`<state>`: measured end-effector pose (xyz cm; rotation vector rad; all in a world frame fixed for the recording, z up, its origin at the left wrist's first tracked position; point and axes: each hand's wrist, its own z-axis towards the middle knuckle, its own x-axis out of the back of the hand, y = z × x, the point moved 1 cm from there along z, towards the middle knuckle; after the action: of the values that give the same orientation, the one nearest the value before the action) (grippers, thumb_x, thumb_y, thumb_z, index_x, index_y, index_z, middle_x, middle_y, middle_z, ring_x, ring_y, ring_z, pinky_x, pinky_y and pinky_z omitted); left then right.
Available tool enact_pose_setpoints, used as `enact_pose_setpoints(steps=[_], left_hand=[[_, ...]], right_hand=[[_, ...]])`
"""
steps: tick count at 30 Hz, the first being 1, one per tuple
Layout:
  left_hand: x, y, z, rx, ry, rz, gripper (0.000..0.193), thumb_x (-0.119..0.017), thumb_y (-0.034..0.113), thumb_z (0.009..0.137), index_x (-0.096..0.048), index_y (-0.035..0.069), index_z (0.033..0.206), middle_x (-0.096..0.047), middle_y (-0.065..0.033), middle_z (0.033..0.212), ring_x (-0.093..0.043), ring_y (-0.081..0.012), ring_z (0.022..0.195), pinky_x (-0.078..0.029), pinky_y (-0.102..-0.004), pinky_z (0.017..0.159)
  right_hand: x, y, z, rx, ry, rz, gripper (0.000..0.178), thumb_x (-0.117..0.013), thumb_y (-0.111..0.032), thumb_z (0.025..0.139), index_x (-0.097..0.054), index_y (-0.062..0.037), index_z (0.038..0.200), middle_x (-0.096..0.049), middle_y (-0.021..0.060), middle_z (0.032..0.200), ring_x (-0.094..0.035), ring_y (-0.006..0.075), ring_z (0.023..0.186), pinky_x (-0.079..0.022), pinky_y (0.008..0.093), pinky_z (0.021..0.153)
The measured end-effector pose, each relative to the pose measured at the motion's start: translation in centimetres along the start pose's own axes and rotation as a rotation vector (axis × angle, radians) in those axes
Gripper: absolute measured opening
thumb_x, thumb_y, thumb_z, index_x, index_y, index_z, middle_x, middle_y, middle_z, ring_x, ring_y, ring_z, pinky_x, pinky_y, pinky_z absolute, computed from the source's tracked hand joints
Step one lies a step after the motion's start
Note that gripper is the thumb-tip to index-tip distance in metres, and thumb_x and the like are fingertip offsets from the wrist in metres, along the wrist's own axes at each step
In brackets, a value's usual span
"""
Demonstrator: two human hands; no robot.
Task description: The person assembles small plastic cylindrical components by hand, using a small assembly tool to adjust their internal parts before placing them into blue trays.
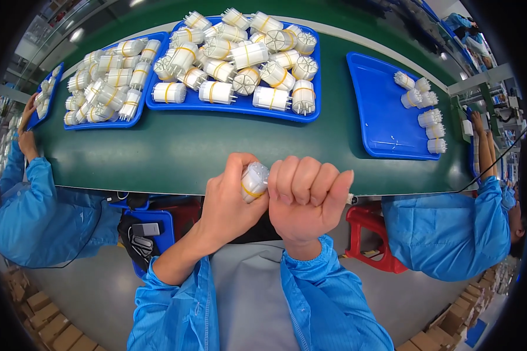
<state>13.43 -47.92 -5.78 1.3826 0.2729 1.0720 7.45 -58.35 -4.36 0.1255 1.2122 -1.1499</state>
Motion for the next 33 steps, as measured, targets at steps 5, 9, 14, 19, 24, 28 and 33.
enact_pose_setpoints(steps=[5, 9, 14, 19, 24, 28, 33], left_hand=[[-0.4, -0.7, -0.1, -0.010, -0.007, 0.099, 0.045, -0.075, 0.003, 0.072, -0.048, 0.001, 0.108, -0.065, -0.0209, 0.080, -0.067, -0.0417, 0.071, -0.053, -0.0437, 0.059], [-0.7, -1.2, -0.2, -0.032, 0.006, 0.077, 0.046, -0.076, 0.003, 0.073, -0.048, 0.001, 0.109, -0.065, -0.0200, 0.079, -0.067, -0.0398, 0.070, -0.053, -0.0429, 0.059], [0.4, -0.4, 0.6, 0.043, 0.006, -0.169, 0.047, -0.077, 0.001, 0.073, -0.050, 0.002, 0.111, -0.064, -0.0144, 0.092, -0.067, -0.0252, 0.080, -0.053, -0.0337, 0.069], [2.9, -1.0, 1.7, -0.166, 0.030, -0.387, 0.047, -0.074, -0.006, 0.074, -0.055, 0.002, 0.117, -0.058, -0.0124, 0.115, -0.058, -0.0209, 0.106, -0.046, -0.0326, 0.091], [4.2, 0.0, 2.3, -0.327, 0.081, -0.443, 0.048, -0.072, -0.008, 0.075, -0.054, 0.001, 0.119, -0.059, -0.0138, 0.115, -0.057, -0.0265, 0.113, -0.045, -0.0386, 0.098], [4.6, 0.1, 2.3, -0.346, 0.048, -0.517, 0.048, -0.071, -0.008, 0.076, -0.053, 0.001, 0.120, -0.060, -0.0150, 0.116, -0.056, -0.0289, 0.116, -0.044, -0.0413, 0.100], [4.9, 0.1, 2.2, -0.309, 0.048, -0.575, 0.047, -0.071, -0.007, 0.076, -0.053, 0.001, 0.119, -0.060, -0.0150, 0.115, -0.056, -0.0291, 0.117, -0.043, -0.0414, 0.101]], right_hand=[[1.1, 0.5, -0.2, -0.076, -0.028, 0.002, 0.051, -0.019, -0.040, 0.109, -0.030, -0.0139, 0.066, -0.032, -0.0010, 0.059, -0.031, 0.0146, 0.054, -0.032, 0.0307, 0.053], [1.3, 0.4, 0.0, -0.125, -0.014, 0.042, 0.051, -0.019, -0.040, 0.109, -0.031, -0.0138, 0.066, -0.032, -0.0012, 0.058, -0.031, 0.0146, 0.053, -0.032, 0.0309, 0.053], [-0.4, -1.3, 0.8, -0.047, 0.020, 0.086, 0.051, -0.023, -0.039, 0.108, -0.031, -0.0137, 0.066, -0.033, -0.0008, 0.059, -0.032, 0.0144, 0.052, -0.032, 0.0298, 0.052], [1.9, -2.6, 0.5, 0.011, 0.084, -0.193, 0.043, -0.034, -0.030, 0.106, -0.035, -0.0114, 0.067, -0.036, -0.0001, 0.059, -0.031, 0.0133, 0.050, -0.029, 0.0285, 0.048], [2.8, -1.1, -0.5, -0.322, 0.181, -0.333, 0.030, -0.057, -0.012, 0.097, -0.040, -0.0095, 0.073, -0.038, -0.0022, 0.061, -0.028, 0.0043, 0.051, -0.022, 0.0233, 0.045], [3.4, -0.6, -0.6, -0.411, 0.141, -0.454, 0.030, -0.054, -0.016, 0.099, -0.038, -0.0100, 0.074, -0.036, -0.0015, 0.058, -0.028, 0.0058, 0.049, -0.023, 0.0227, 0.044], [3.8, -0.1, -0.9, -0.448, 0.117, -0.507, 0.028, -0.057, -0.015, 0.097, -0.040, -0.0087, 0.075, -0.036, -0.0021, 0.059, -0.028, 0.0045, 0.049, -0.023, 0.0216, 0.044]])
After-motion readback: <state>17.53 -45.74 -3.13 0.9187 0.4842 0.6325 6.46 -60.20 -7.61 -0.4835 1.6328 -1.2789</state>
